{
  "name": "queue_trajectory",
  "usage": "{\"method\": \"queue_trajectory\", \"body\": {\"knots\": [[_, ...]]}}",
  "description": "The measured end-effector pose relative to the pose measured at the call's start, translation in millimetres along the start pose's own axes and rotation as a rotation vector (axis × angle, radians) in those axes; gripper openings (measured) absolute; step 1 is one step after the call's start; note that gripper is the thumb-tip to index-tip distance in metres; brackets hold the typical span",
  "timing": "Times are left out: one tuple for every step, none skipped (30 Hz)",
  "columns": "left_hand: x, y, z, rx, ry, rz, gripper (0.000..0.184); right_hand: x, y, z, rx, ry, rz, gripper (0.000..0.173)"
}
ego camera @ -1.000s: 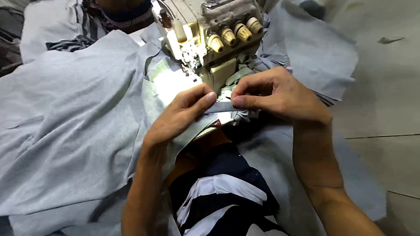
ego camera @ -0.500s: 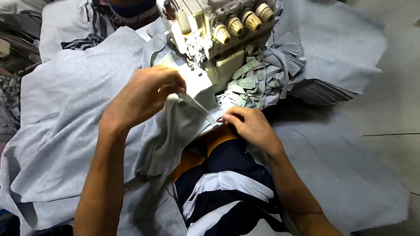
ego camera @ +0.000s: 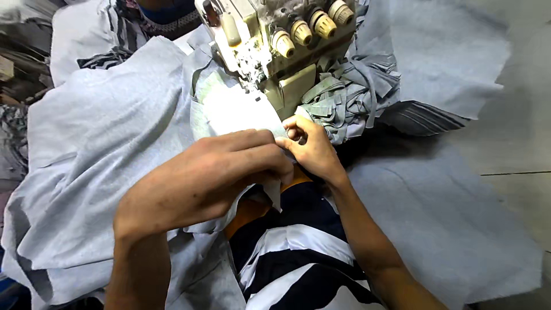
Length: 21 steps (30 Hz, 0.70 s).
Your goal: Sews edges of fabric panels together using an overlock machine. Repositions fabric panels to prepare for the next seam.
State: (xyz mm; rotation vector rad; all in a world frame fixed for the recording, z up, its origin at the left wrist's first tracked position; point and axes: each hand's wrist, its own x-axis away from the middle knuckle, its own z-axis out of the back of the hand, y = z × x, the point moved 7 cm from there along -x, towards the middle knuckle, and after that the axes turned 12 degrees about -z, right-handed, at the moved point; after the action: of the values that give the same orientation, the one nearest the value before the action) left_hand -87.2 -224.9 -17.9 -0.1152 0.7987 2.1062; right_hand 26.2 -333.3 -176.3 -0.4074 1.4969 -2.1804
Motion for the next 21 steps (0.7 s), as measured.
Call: {"method": "queue_trajectory", "body": {"knots": [[-1.6,-0.3,-4.5,0.076,0.010,-0.026,0.015,3.6,1.4,0.4,-0.030,0.015,0.005,0.016],[-4.4,-2.0,-9.7,0.146,0.011,-0.047,0.014,6.8,2.2,0.5,-0.059,0.025,0.002,0.013],[-7.8,-5.3,-15.2,0.179,0.008,-0.056,0.014,9.4,2.8,0.6,-0.097,0.031,-0.010,0.013],[-11.1,-10.8,-20.0,0.160,-0.002,-0.045,0.014,11.0,4.2,0.0,-0.146,0.030,-0.034,0.013],[-14.0,-18.6,-23.6,0.100,-0.016,-0.015,0.015,11.7,5.4,-1.2,-0.192,0.031,-0.056,0.015],[-16.1,-28.1,-26.0,0.031,-0.024,0.025,0.015,11.6,5.7,-2.4,-0.234,0.035,-0.056,0.022],[-17.6,-38.5,-26.9,-0.034,-0.022,0.072,0.016,10.9,4.9,-3.4,-0.271,0.035,-0.043,0.033],[-18.2,-49.2,-26.3,-0.083,-0.009,0.122,0.017,10.0,3.9,-4.3,-0.309,0.026,-0.025,0.040],[-18.4,-59.5,-24.6,-0.124,0.016,0.158,0.018,9.6,3.3,-4.8,-0.337,0.005,-0.007,0.039],[-18.3,-69.4,-21.7,-0.156,0.052,0.176,0.018,9.4,3.3,-5.2,-0.342,-0.015,0.012,0.031],[-17.1,-79.1,-18.4,-0.170,0.095,0.192,0.017,8.7,4.3,-5.9,-0.355,-0.033,0.023,0.022],[-14.9,-88.5,-15.0,-0.184,0.134,0.207,0.018,8.0,5.6,-7.1,-0.370,-0.060,0.022,0.018],[-12.1,-96.9,-11.6,-0.212,0.163,0.239,0.018,7.4,6.6,-8.6,-0.388,-0.090,0.012,0.024],[-8.9,-104.1,-8.0,-0.247,0.186,0.276,0.019,6.6,7.9,-9.6,-0.414,-0.112,-0.006,0.032],[-5.5,-109.7,-4.8,-0.275,0.213,0.312,0.020,6.4,8.3,-9.9,-0.426,-0.122,-0.021,0.035],[-2.4,-113.6,-1.9,-0.301,0.243,0.344,0.020,6.5,7.3,-8.9,-0.408,-0.102,-0.020,0.032],[0.1,-116.1,0.8,-0.328,0.269,0.368,0.020,6.5,6.2,-7.5,-0.376,-0.060,-0.018,0.025],[1.9,-117.2,3.1,-0.346,0.298,0.384,0.020,6.6,6.1,-6.5,-0.347,-0.021,-0.022,0.020],[3.5,-117.8,5.2,-0.359,0.324,0.403,0.020,6.9,6.0,-5.9,-0.321,0.007,-0.025,0.018],[4.7,-117.8,7.1,-0.370,0.342,0.426,0.020,7.2,5.7,-5.7,-0.305,0.023,-0.024,0.017],[5.4,-117.7,8.5,-0.376,0.366,0.448,0.020,7.6,5.5,-5.6,-0.288,0.037,-0.023,0.017]]}}
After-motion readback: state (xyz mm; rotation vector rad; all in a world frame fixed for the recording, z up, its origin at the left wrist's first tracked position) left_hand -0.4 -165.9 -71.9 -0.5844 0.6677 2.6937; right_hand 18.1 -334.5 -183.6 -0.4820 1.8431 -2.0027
